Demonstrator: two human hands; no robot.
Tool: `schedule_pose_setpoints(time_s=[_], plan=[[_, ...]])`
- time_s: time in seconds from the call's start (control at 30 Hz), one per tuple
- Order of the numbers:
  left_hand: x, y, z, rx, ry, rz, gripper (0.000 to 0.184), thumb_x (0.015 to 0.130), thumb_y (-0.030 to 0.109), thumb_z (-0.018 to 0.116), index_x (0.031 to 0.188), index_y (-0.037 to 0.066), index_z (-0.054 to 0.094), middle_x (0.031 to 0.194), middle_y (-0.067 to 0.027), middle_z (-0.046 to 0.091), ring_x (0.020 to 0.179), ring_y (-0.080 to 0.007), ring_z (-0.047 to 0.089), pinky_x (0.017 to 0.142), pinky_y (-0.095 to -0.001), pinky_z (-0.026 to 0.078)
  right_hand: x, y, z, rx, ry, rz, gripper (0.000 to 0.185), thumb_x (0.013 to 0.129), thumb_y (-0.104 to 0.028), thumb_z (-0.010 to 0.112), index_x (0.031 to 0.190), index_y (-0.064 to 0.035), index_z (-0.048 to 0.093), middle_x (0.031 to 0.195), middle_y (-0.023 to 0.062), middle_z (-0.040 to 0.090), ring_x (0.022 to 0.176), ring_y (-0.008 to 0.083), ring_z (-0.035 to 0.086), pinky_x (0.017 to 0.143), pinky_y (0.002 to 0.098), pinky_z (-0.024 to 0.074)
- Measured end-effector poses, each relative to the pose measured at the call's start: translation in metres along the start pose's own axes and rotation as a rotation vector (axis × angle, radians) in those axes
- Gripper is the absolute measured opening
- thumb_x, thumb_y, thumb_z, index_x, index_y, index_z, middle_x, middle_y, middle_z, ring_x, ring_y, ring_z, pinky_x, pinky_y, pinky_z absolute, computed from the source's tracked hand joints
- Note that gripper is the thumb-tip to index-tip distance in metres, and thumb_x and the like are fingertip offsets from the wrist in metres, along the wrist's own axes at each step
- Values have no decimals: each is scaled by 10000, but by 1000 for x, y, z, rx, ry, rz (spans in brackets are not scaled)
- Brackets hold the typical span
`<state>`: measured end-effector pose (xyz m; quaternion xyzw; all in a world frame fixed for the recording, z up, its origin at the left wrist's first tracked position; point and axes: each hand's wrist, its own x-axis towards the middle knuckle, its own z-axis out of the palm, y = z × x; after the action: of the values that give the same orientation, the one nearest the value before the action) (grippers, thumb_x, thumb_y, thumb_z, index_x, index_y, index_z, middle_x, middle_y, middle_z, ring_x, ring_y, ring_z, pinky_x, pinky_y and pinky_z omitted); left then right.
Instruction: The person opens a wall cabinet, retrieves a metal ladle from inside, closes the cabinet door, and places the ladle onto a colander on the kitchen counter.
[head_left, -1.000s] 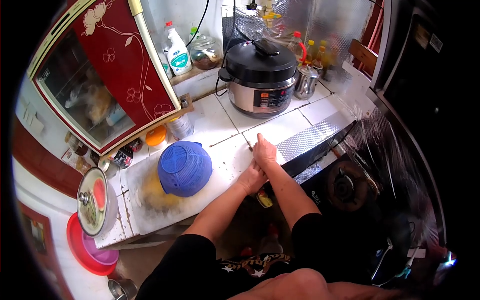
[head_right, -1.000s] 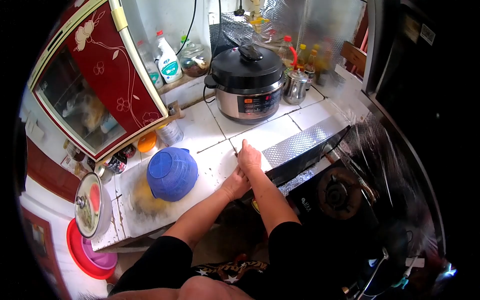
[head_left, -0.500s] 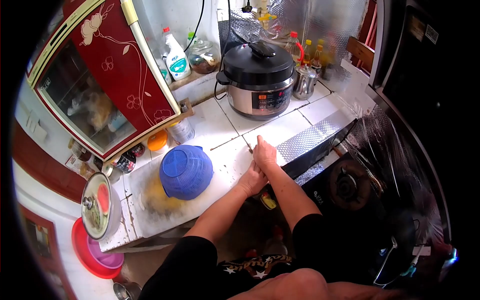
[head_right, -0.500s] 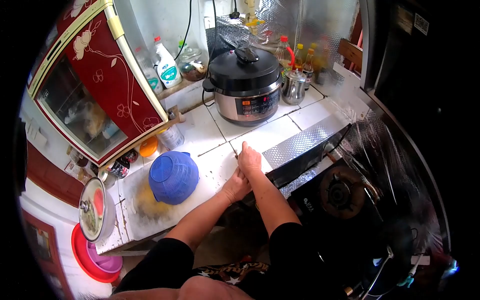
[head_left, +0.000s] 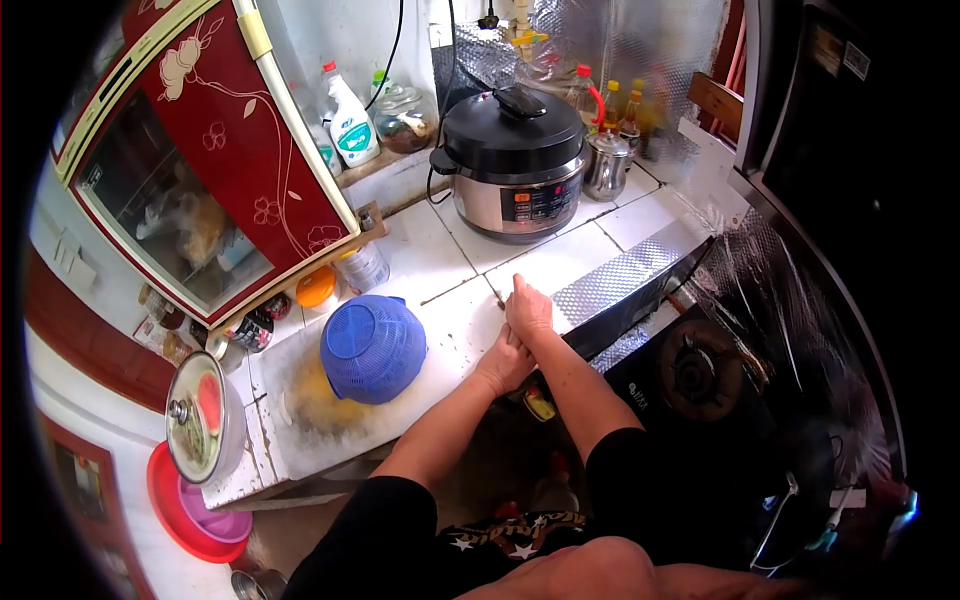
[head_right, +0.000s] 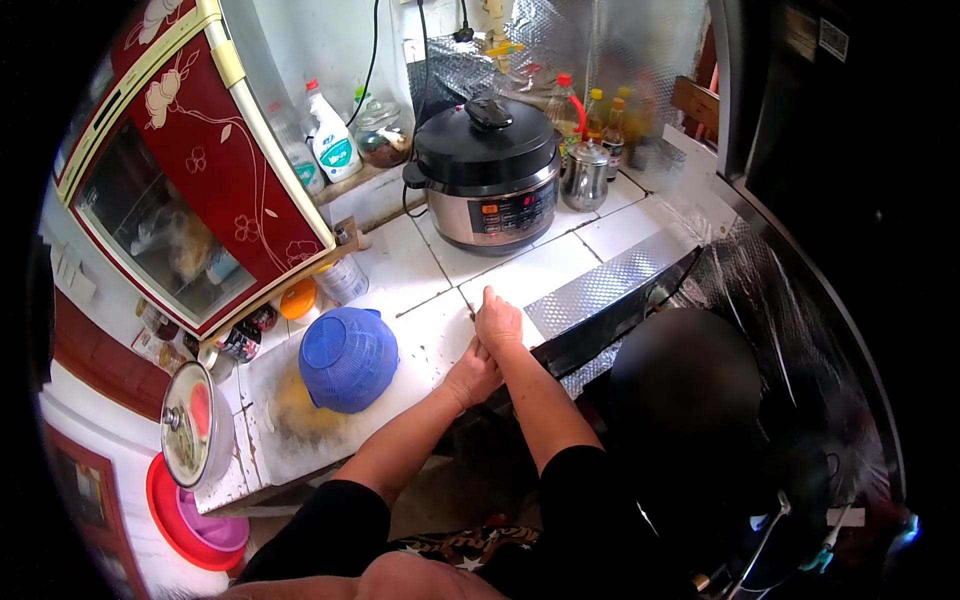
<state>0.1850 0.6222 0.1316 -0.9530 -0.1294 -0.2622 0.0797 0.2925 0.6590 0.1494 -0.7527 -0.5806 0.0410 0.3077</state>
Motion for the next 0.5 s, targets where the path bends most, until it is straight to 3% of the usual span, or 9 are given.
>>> schedule_pose_setpoints(time_s=[0.37,0.5], plan=[[3,2,-6,-14,25,-3,433,729,205,559,1114,8,534,1187,-156,478,1150,-335,412,988,-494,318,0,1,3,-2,-12,9,153,780,-99,468,910,-19,475,764,209,602,711,370,587,655,439,466],[3,2,-6,-39,29,-19,452,738,206,553,1140,4,515,1211,-160,462,1171,-343,391,1000,-496,301,-1,0,3,-34,42,-2,107,761,-115,489,847,-53,474,719,161,601,681,331,596,632,418,470]])
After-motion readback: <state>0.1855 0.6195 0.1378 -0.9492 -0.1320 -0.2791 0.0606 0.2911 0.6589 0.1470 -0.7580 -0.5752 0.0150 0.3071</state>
